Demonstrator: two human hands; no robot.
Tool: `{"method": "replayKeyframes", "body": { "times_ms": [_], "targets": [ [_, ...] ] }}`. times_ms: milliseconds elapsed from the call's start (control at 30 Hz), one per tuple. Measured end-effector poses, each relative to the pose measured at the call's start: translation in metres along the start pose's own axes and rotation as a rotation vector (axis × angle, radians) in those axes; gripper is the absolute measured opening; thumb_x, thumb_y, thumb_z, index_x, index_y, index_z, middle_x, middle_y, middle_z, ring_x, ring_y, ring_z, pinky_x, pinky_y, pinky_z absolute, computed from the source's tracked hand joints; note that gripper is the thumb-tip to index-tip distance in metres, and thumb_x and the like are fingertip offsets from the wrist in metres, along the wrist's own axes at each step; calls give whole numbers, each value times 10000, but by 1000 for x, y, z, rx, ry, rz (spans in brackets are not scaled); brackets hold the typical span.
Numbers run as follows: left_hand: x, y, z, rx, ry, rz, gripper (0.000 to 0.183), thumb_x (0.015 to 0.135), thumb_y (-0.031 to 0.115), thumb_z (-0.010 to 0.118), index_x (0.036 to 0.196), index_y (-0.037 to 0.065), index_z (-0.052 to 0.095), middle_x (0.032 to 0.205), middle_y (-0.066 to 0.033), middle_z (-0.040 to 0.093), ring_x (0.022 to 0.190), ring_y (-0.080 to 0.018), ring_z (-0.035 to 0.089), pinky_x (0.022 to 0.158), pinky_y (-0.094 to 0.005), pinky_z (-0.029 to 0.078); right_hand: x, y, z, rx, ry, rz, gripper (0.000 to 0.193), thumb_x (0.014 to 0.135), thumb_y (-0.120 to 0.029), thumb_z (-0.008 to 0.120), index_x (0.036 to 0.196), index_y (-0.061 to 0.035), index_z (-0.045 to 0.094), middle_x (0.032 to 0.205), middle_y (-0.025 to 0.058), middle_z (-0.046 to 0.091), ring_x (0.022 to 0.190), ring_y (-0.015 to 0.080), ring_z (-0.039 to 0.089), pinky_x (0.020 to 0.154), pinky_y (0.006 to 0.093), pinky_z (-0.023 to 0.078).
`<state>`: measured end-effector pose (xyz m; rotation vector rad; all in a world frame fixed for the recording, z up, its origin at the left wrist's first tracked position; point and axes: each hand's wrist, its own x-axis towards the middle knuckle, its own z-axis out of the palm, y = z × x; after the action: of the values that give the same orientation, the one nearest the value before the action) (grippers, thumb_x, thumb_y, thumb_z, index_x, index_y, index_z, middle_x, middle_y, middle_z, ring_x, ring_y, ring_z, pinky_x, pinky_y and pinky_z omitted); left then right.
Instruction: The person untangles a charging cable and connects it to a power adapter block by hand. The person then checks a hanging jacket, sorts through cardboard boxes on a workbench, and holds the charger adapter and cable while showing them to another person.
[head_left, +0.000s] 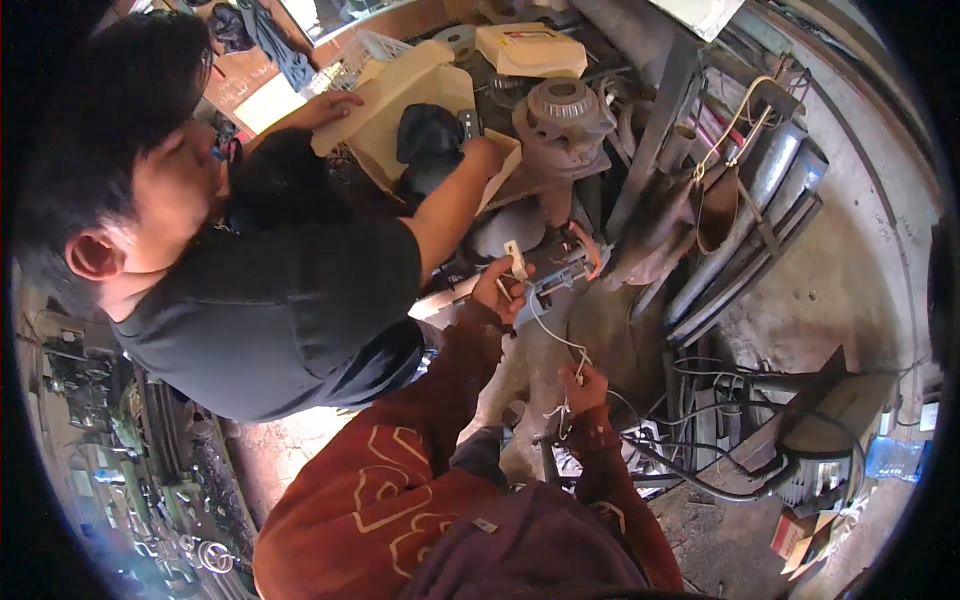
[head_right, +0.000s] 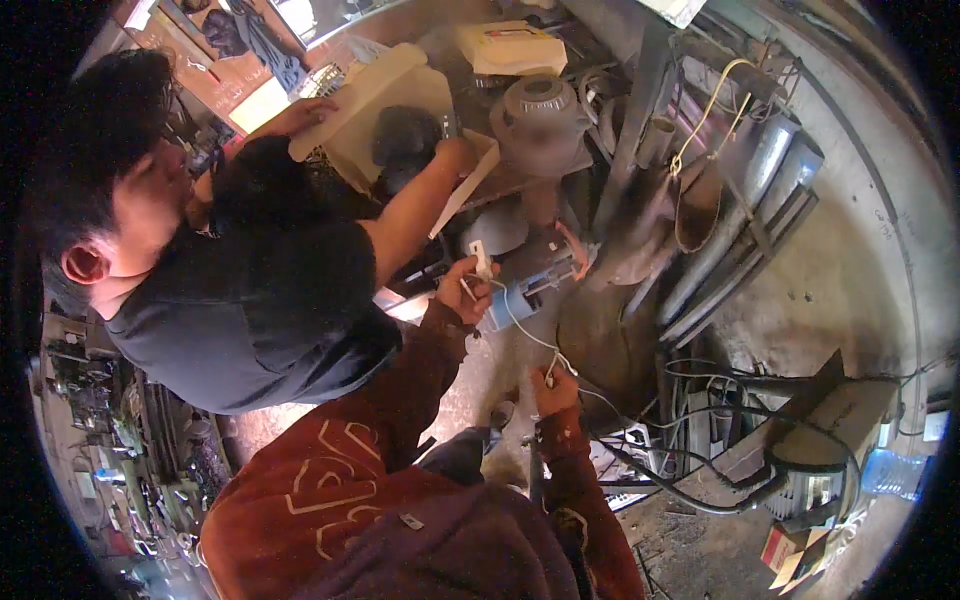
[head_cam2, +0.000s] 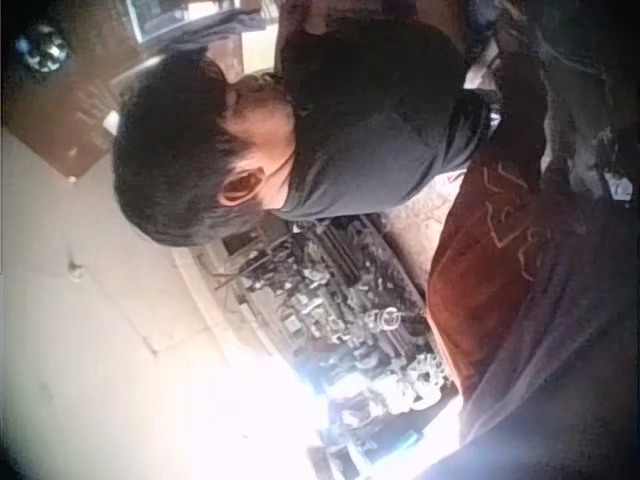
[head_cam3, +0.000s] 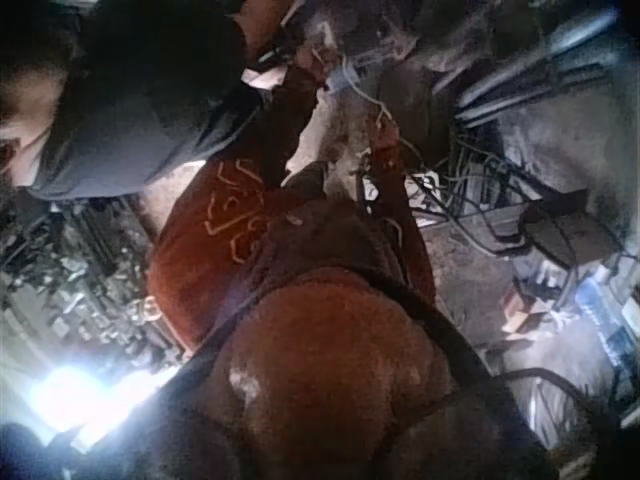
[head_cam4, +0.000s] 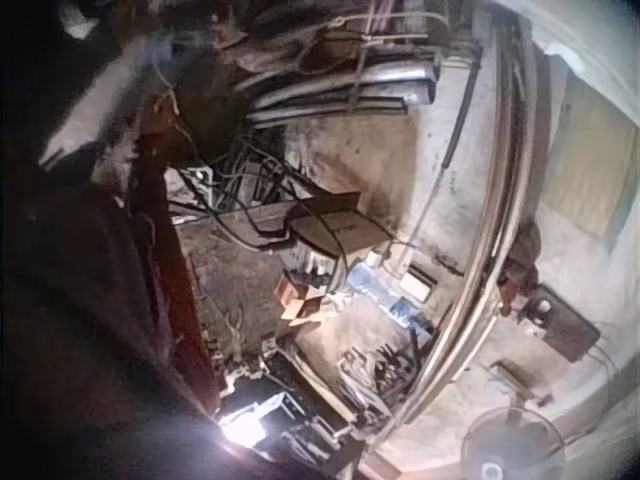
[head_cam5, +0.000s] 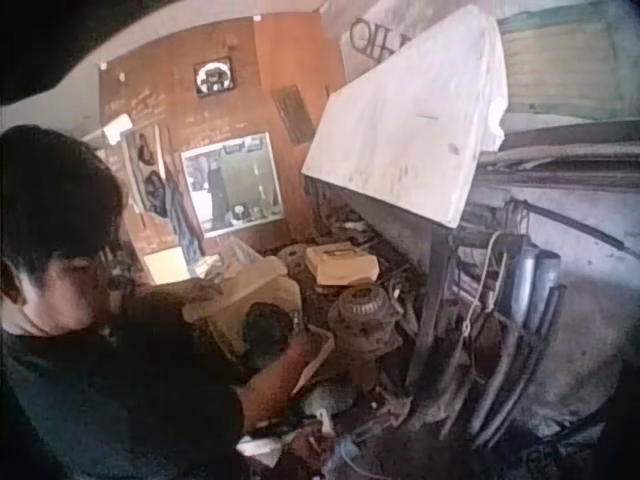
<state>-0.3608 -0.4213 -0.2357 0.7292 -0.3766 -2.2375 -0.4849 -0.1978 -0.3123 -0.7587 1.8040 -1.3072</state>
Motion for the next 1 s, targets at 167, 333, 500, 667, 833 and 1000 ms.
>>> {"method": "replayKeyframes", "body": {
  "times_ms": [167, 333, 500, 667, 833, 1000],
  "targets": [
    [-15, 4, 7, -13, 24, 4, 238, 901, 246, 598, 1054, 67, 565, 894, -135, 676, 525, -119, 525, 325, -241, 390, 6, -39, 3, 42, 58, -147, 235, 854, -234, 703, 806, -6, 676, 638, -37, 579, 585, 53, 512, 523, 253, 416],
    [-34, 6, 15, -24, -21, 1, 226, 913, 225, 590, 1084, 77, 574, 915, -139, 680, 518, -121, 529, 325, -243, 389, 22, -69, 0, 132, -17, -100, 340, 886, -327, 679, 704, -60, 573, 617, -48, 524, 565, 45, 459, 508, 236, 360],
    [-48, 7, 7, -78, -60, 3, 246, 909, 230, 599, 1101, 79, 576, 905, -133, 681, 510, -119, 521, 338, -252, 397, 30, -114, 2, 238, -4, -125, 289, 905, -254, 670, 687, -83, 589, 578, -57, 501, 499, 33, 401, 451, 219, 279],
    [-62, -2, -13, -40, 20, -73, 230, 913, 239, 582, 1127, 154, 575, 944, -127, 668, 518, -128, 544, 349, -245, 381, 46, -153, -1, 364, -26, -92, 183, 882, -211, 697, 859, -31, 669, 612, -59, 525, 505, 32, 432, 463, 197, 312],
    [-73, -7, -40, -70, 32, -93, 266, 912, 252, 579, 1150, 134, 568, 950, -125, 680, 519, -126, 547, 351, -248, 379, 61, -160, 10, 295, -31, -121, 169, 884, -202, 694, 855, -37, 668, 629, -55, 540, 525, 31, 436, 477, 196, 315],
    [-84, -6, -49, -16, 74, -79, 293, 890, 264, 615, 1081, 43, 581, 947, -99, 676, 553, -104, 520, 394, -247, 378, 65, -168, 23, 330, -54, -179, 157, 887, -183, 686, 837, -34, 674, 638, -54, 547, 550, 29, 441, 499, 197, 322]
  ]
}}
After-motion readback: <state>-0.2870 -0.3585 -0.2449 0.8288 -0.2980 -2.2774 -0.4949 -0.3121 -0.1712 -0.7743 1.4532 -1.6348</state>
